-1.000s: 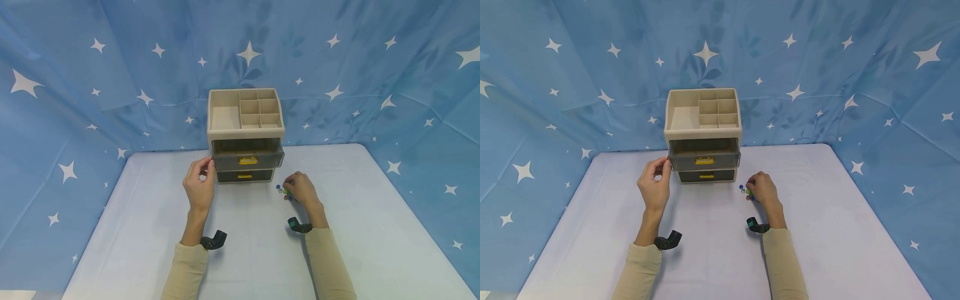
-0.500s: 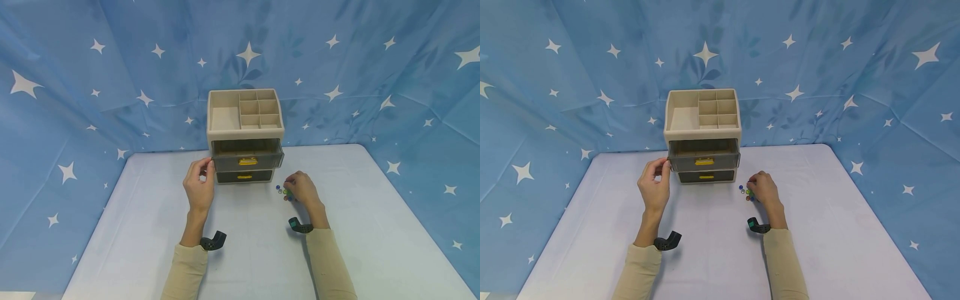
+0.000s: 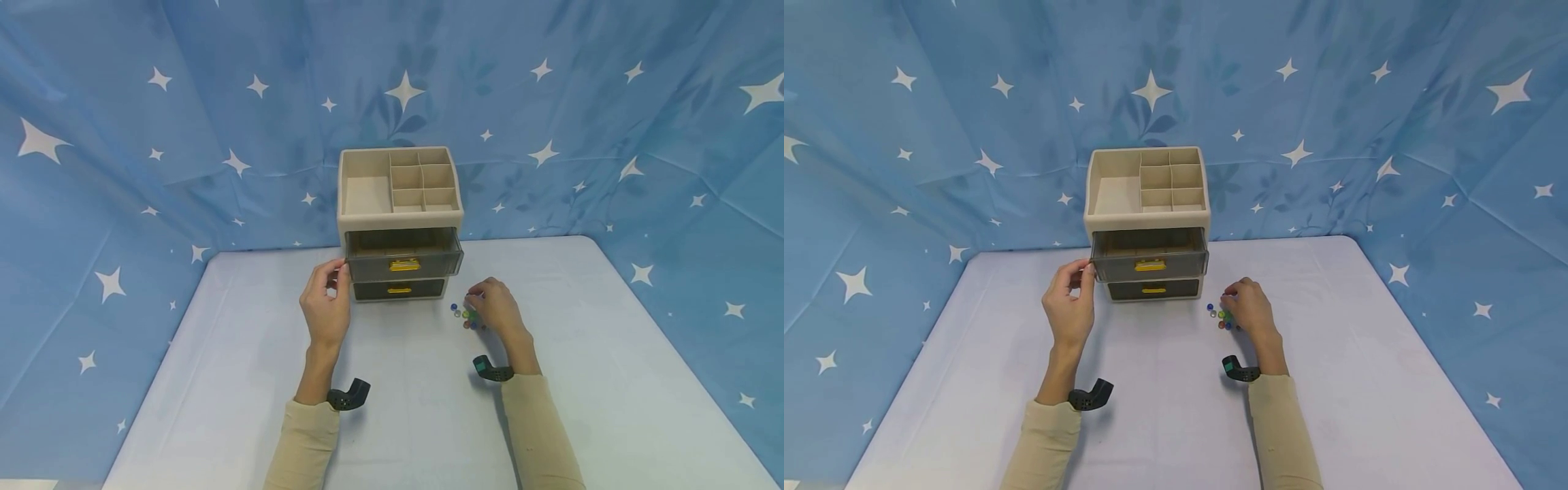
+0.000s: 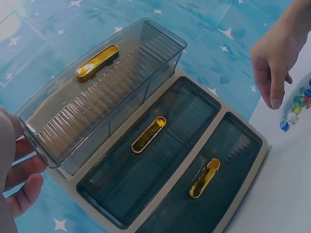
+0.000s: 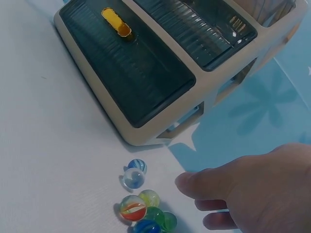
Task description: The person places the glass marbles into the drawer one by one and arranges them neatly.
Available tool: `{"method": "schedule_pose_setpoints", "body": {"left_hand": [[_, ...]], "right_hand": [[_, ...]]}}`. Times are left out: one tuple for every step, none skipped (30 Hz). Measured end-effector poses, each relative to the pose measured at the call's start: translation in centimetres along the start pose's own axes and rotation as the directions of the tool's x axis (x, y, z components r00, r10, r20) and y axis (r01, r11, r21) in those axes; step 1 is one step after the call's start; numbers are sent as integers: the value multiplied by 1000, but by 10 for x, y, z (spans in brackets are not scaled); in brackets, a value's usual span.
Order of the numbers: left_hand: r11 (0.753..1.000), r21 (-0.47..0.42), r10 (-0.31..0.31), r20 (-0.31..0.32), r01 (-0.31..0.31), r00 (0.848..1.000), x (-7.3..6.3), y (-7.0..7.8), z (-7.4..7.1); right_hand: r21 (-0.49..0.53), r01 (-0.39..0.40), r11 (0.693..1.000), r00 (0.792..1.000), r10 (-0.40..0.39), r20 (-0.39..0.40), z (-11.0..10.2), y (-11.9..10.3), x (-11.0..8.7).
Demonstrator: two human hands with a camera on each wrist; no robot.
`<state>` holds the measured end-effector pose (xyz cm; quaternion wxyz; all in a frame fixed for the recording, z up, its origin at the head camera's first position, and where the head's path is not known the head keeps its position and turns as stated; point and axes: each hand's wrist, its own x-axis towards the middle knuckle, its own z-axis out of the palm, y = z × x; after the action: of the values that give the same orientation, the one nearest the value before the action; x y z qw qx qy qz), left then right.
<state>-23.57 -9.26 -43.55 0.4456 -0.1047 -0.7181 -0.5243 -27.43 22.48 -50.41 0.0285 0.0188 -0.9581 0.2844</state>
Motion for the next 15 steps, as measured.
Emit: {"method": "schedule_pose_setpoints", "body": {"left_hand": [[1000,-1,0,1,0,1000,0,0,0],[1000,-1,1,4,-1,1000,0,0,0],[1000,-1,1,7,-1,1000,0,1,0],[1000,-1,1,11,-1,1000,0,1,0],[1000,0,1,13,-1,1000,0,1,0],[1000,1,1,15,-1,1000,0,2,0],[1000,2,1,16,-1,1000,0,2,0],[1000,3,1,16,-1,1000,0,3,-1],[1000,5,-3,16,3,1000,0,3,-1],[1000,5,-5,16,5,1000,0,3,-1],[1000,6,-6,14,6,1000,0,2,-1],[1000,6,-8,13,8,1000,-1,2,-1],[1000,6,-9,12,9,1000,-1,2,-1],[1000,6,-11,12,11,1000,-1,2,-1],[1000,6,-10,10,10,1000,-1,2,-1]], "right_hand": [[3,-3,1000,1000,3,-1,0,0,0],[4,-6,1000,1000,6,-2,-1,0,0],[3,-7,1000,1000,7,-2,-1,-1,0],[4,-7,1000,1000,7,-3,-2,-1,0],[4,-6,1000,1000,6,-3,-3,-2,0],[4,-6,1000,1000,6,-3,-3,-2,-1],[4,-6,1000,1000,6,-4,-4,-3,-1],[3,-6,1000,1000,6,-4,-5,-4,-1],[3,-6,1000,1000,6,-5,-5,-4,-1],[4,-6,1000,1000,6,-8,-6,-5,-1],[5,-6,1000,1000,6,-11,-7,-5,-1],[5,-6,1000,1000,6,-17,-7,-6,-1],[8,-4,1000,1000,4,-24,-8,-6,-2],[9,-2,1000,999,3,-32,-9,-7,-2],[11,2,1000,999,-1,-42,-9,-7,-2]]}}
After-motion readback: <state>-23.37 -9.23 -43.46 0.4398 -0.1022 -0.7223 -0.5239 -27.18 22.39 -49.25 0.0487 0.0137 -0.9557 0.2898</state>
